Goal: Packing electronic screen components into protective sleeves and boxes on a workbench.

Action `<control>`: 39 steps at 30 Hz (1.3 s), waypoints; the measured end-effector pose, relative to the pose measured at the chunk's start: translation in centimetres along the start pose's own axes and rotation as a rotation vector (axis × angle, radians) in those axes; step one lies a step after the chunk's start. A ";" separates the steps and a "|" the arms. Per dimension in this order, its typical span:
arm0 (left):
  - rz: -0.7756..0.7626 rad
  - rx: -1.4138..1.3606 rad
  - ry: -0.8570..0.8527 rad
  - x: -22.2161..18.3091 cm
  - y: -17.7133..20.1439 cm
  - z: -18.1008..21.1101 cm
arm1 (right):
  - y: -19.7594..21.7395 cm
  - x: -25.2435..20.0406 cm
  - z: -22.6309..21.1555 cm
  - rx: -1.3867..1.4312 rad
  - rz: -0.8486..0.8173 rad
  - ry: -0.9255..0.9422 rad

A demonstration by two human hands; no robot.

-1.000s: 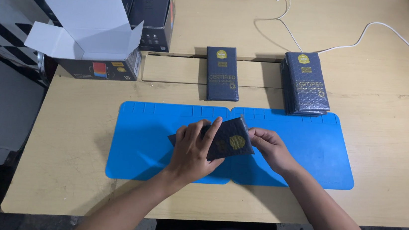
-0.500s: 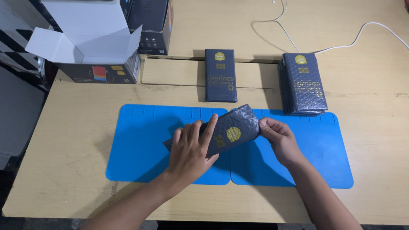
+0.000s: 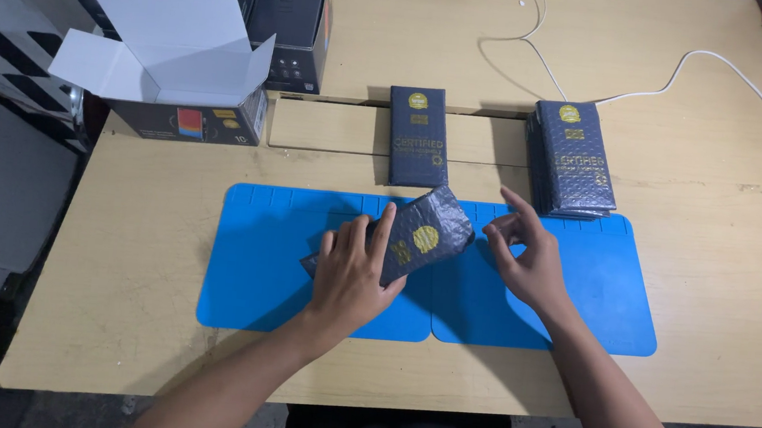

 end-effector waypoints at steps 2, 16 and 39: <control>0.101 -0.189 -0.014 0.2 0.8 -0.1 | -0.1 0.3 0.1 0.125 -0.133 -0.052; 0.197 -0.414 -0.242 0.0 0.2 1.8 | -3.1 -0.6 4.8 0.713 -0.402 0.081; 0.093 -0.168 -0.373 -0.3 -1.6 1.4 | -1.6 -0.7 -1.3 0.342 -0.651 0.004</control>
Point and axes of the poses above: each hand's wrist, its own x-axis towards the middle knuckle, its own y-axis out of the back of the hand, z = x × y, the point moved 5 cm from there along x, towards the middle knuckle, and after that the axes turned 10 degrees about -y, right-handed, at the moved point
